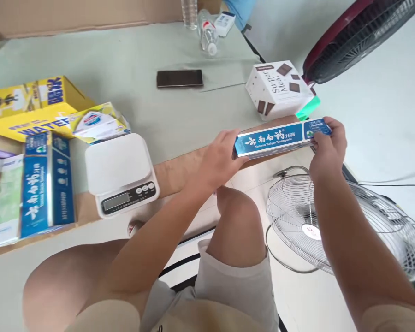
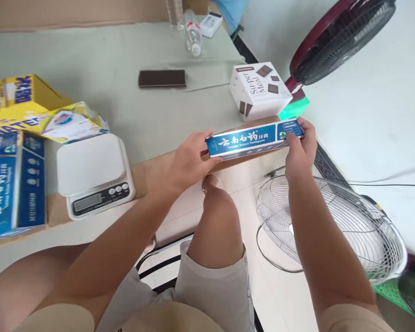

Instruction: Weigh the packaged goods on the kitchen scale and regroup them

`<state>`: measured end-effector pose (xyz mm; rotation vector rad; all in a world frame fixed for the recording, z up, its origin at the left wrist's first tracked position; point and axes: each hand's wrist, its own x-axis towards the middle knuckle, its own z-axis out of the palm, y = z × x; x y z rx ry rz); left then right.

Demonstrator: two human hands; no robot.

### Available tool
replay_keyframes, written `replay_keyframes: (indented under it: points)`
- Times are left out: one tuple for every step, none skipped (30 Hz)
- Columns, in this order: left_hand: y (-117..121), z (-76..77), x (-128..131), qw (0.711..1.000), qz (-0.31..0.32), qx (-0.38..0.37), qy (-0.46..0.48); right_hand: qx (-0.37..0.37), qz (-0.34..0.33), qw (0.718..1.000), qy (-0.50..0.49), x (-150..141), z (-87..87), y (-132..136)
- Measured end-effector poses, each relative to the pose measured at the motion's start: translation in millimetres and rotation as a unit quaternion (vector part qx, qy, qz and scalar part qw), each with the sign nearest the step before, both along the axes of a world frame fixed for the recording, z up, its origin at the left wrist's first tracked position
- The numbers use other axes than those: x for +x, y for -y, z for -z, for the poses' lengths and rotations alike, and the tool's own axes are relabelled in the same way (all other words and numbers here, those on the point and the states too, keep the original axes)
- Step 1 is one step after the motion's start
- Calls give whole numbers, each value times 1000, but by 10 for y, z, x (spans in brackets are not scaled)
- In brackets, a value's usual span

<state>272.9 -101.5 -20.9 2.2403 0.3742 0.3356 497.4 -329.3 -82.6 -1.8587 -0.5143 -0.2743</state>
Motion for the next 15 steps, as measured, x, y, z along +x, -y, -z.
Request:
replay_keyframes:
  points:
    - [61, 42, 144, 1000, 8, 0, -8, 7, 18, 1000, -15, 108, 59, 89]
    - [112, 80, 260, 1000, 10, 2, -12, 13, 36, 999, -32, 193, 113, 150]
    - [152, 112, 349, 1000, 9, 6, -15, 19, 51, 997, -48, 260, 162, 188]
    - [180, 141, 412, 1000, 7, 10, -18, 21, 60, 996, -60, 311, 207, 209]
    - [199, 167, 454, 1000, 3, 15, -20, 23, 64, 995, -71, 351, 249, 216]
    - [212, 191, 480, 1000, 1, 19, -23, 24, 65, 994, -80, 385, 288, 216]
    - [219, 215, 495, 999, -2, 21, -26, 27, 63, 994, -87, 417, 325, 210]
    - [224, 237, 507, 999, -4, 21, -27, 29, 60, 993, -93, 447, 362, 200]
    - [230, 260, 519, 999, -5, 20, -27, 33, 57, 993, -97, 478, 399, 187]
    - [237, 281, 533, 999, -5, 19, -26, 38, 54, 993, -101, 509, 436, 174]
    - [245, 300, 550, 1000, -3, 18, -25, 43, 52, 992, -103, 536, 471, 161]
    - [254, 315, 564, 1000, -2, 16, -24, 47, 50, 992, -106, 556, 501, 151]
    - [263, 325, 570, 1000, -1, 13, -22, 51, 47, 992, -105, 565, 521, 147]
    - [269, 327, 560, 1000, 1, 8, -17, 55, 46, 992, -101, 556, 525, 152]
    - [270, 322, 526, 1000, 5, 0, -7, 61, 48, 993, -90, 521, 509, 165]
